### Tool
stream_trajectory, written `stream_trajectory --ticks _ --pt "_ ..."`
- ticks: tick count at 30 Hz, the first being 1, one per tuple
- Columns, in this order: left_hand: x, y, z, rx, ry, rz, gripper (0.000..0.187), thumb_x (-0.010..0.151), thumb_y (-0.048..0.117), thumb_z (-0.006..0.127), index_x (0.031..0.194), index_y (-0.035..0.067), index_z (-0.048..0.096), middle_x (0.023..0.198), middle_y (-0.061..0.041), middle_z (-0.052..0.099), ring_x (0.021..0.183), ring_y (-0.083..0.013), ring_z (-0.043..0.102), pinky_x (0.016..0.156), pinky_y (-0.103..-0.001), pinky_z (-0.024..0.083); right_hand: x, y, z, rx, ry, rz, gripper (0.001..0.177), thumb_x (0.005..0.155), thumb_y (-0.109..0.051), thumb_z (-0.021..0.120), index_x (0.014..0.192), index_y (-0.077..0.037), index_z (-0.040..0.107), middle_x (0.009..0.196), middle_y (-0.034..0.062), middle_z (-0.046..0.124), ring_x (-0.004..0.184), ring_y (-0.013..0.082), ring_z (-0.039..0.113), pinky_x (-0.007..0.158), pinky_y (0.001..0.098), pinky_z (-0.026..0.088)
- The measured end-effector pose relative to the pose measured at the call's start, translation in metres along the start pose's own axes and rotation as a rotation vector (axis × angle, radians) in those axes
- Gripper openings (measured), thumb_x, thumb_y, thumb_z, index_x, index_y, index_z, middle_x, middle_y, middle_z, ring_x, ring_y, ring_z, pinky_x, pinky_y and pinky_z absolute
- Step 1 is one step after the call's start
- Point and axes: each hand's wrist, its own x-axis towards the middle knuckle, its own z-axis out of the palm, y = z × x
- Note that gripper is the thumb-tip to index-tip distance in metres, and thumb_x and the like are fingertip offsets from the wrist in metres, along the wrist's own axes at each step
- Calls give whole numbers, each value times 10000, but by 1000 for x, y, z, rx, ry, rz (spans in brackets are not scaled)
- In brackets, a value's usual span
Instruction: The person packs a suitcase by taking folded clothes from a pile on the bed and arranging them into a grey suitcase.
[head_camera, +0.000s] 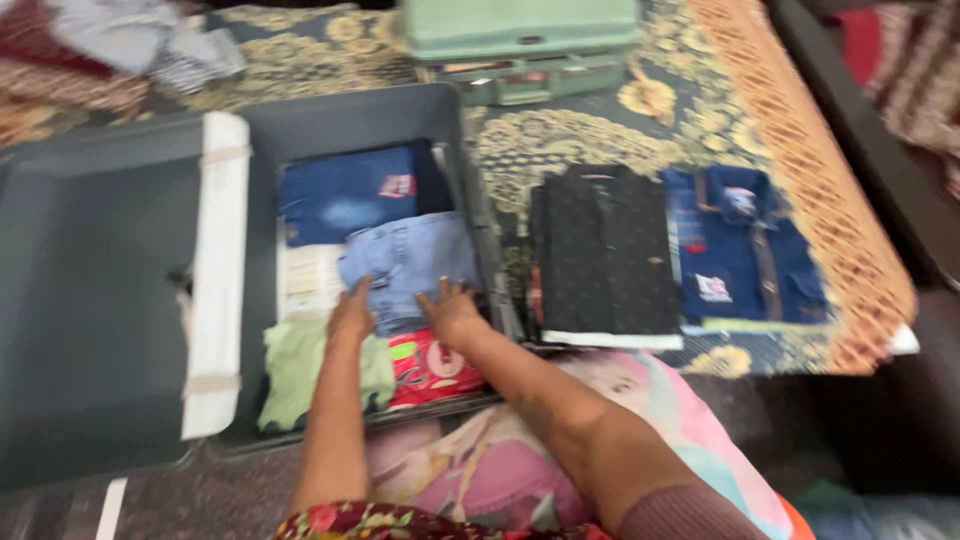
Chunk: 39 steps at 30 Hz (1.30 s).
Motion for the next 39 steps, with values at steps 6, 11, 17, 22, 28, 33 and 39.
stream_trajectory --ticks 6,11,17,22,28,33,39 --pt "-46 22 -38 219 149 -81 743 837 441 775 1506 384 457 1655 -216 251 1363 -458 464 1038 -539 480 -63 18 -68 286 43 -181 589 887 -278 692 1451 -189 546 1295 186 699 1160 371 686 935 494 555" --pt "-76 22 -53 27 152 81 787 831 469 762 1544 284 486 1599 -245 392 1365 -514 471 1113 -549 436 -160 107 -129 903 784 -325 424 1014 -255 657 1421 -176 565 1205 121 756 1003 267 772 871 386 618" --pt "-102 20 -23 -25 167 238 781 840 453 764 1517 168 499 1573 -277 399 1389 -471 449 1136 -491 390 -278 253 -79 1691 806 196 324 1014 -169 596 1312 -42 606 1049 99 748 836 151 722 683 292 610" --pt "-117 28 2 -34 139 196 736 839 374 776 1491 148 520 1554 -229 446 1372 -443 481 1131 -474 412 -338 305 3 1675 1048 738 433 950 -136 670 1333 1 522 1079 137 653 815 220 683 636 357 599" --pt "-117 22 11 -66 162 245 626 867 326 771 1421 102 584 1461 -211 558 1327 -395 546 1102 -464 450 -334 355 73 2014 1176 855 485 948 -104 628 1343 -7 364 1133 163 582 955 282 675 744 431 628" --pt "-108 14 15 -75 178 330 617 864 336 775 1393 67 605 1404 -226 604 1282 -400 580 1076 -464 466 -311 401 105 2227 1285 731 383 959 -110 674 1257 38 486 1076 168 581 919 303 650 758 423 566" --pt "-106 12 16 -65 174 338 579 878 336 770 1378 76 640 1352 -238 637 1226 -411 623 1050 -467 496 -297 430 64 2490 1242 633 411 929 -320 748 1143 -2 599 1033 138 656 842 252 652 796 411 576"
